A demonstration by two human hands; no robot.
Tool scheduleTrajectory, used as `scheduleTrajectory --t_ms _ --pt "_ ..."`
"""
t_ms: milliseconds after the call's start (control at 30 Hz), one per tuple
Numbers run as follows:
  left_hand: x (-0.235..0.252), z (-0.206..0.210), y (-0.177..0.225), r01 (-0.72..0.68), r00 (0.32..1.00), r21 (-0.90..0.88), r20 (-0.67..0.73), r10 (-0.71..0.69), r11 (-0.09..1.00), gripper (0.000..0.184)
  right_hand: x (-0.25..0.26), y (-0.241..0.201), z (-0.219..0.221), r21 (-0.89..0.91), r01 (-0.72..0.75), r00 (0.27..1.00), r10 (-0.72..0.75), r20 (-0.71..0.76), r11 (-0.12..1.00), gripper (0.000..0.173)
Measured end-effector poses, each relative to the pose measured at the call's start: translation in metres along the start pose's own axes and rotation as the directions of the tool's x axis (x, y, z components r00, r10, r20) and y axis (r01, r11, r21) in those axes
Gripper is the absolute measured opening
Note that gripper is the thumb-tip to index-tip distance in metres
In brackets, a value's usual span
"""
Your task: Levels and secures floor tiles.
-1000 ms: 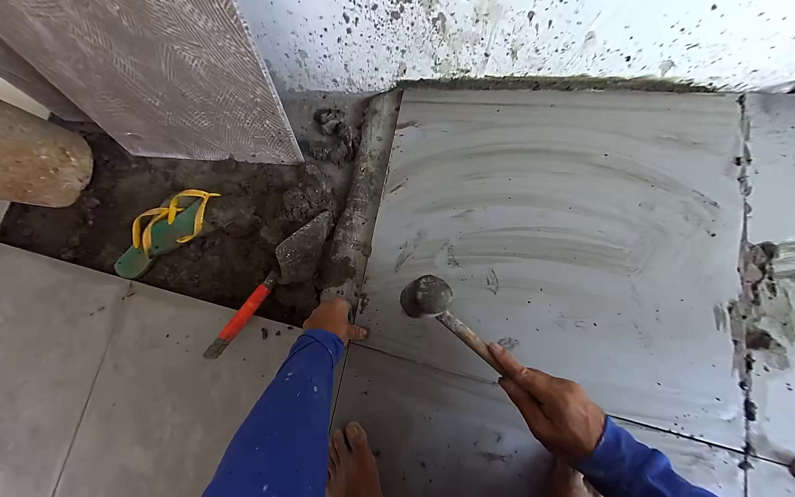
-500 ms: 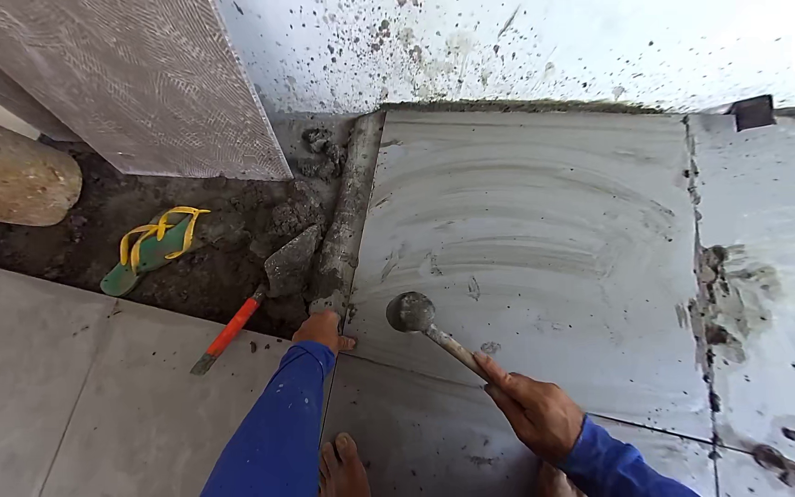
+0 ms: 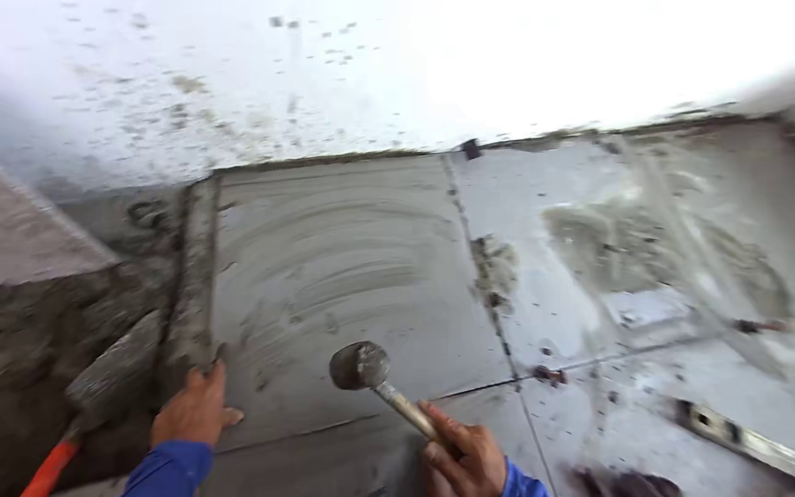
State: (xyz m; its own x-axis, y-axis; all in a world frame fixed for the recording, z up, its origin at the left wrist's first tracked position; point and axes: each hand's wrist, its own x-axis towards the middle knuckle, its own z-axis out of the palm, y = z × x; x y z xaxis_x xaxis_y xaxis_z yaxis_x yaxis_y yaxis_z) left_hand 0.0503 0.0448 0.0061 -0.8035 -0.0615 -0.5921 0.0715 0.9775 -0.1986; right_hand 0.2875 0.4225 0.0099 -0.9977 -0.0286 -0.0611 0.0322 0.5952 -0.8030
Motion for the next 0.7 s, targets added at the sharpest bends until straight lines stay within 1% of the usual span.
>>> scheduleTrajectory --t_ms 67,100,167,200,267,333,400,467,500,533,600,700 --pt "0.009 -0.004 0.018 -0.027 0.999 0.041 0.037 0.026 0.999 0.111 -0.005 -0.004 -0.002 0.048 -0.138 0.986 0.132 0.106 0.989 0.068" --pt "0.011 -0.006 0.028 -0.038 0.998 0.058 0.060 0.034 0.998 0.111 -0.003 -0.008 -0.003 0.075 -0.219 0.967 0.206 0.153 0.973 0.069" --pt "0.013 -0.008 0.045 -0.060 0.996 0.039 0.070 0.057 0.997 0.114 -0.001 -0.010 -0.003 0.118 -0.345 0.930 0.322 0.177 0.931 0.062" --pt "0.016 -0.007 0.053 -0.075 0.996 0.010 0.057 0.075 0.997 0.116 -0.002 -0.007 -0.004 0.128 -0.366 0.925 0.344 0.163 0.922 0.058" --pt "0.021 -0.007 0.070 -0.124 0.992 -0.068 -0.037 0.121 0.990 0.114 -0.010 0.003 -0.010 0.134 -0.325 0.945 0.318 0.074 0.936 0.053" --pt "0.020 -0.015 0.095 -0.220 0.965 -0.161 -0.180 0.190 0.962 0.105 -0.017 0.012 -0.018 0.103 -0.244 0.967 0.250 -0.047 0.964 0.052" --pt "0.021 -0.024 0.128 -0.350 0.901 -0.220 -0.347 0.262 0.911 0.094 -0.018 0.019 -0.027 0.089 -0.226 0.962 0.236 -0.134 0.970 0.050" --pt "0.027 -0.028 0.164 -0.462 0.807 -0.198 -0.498 0.317 0.865 0.089 -0.016 0.024 -0.038 0.118 -0.251 0.947 0.269 -0.177 0.961 0.050" --pt "0.030 -0.027 0.182 -0.490 0.769 -0.165 -0.545 0.335 0.856 0.089 -0.013 0.024 -0.046 0.129 -0.261 0.938 0.283 -0.201 0.957 0.049" --pt "0.033 -0.025 0.198 -0.504 0.742 -0.129 -0.571 0.352 0.854 0.090 -0.011 0.023 -0.056 0.128 -0.263 0.931 0.286 -0.226 0.956 0.049" --pt "0.038 -0.008 0.222 -0.517 0.714 -0.061 -0.581 0.391 0.854 0.095 -0.005 0.020 -0.081 0.079 -0.239 0.926 0.252 -0.281 0.968 0.051" --pt "0.039 0.035 0.229 -0.491 0.694 0.014 -0.598 0.401 0.871 0.098 0.008 0.020 -0.121 -0.037 -0.196 0.931 0.174 -0.321 0.980 0.054"
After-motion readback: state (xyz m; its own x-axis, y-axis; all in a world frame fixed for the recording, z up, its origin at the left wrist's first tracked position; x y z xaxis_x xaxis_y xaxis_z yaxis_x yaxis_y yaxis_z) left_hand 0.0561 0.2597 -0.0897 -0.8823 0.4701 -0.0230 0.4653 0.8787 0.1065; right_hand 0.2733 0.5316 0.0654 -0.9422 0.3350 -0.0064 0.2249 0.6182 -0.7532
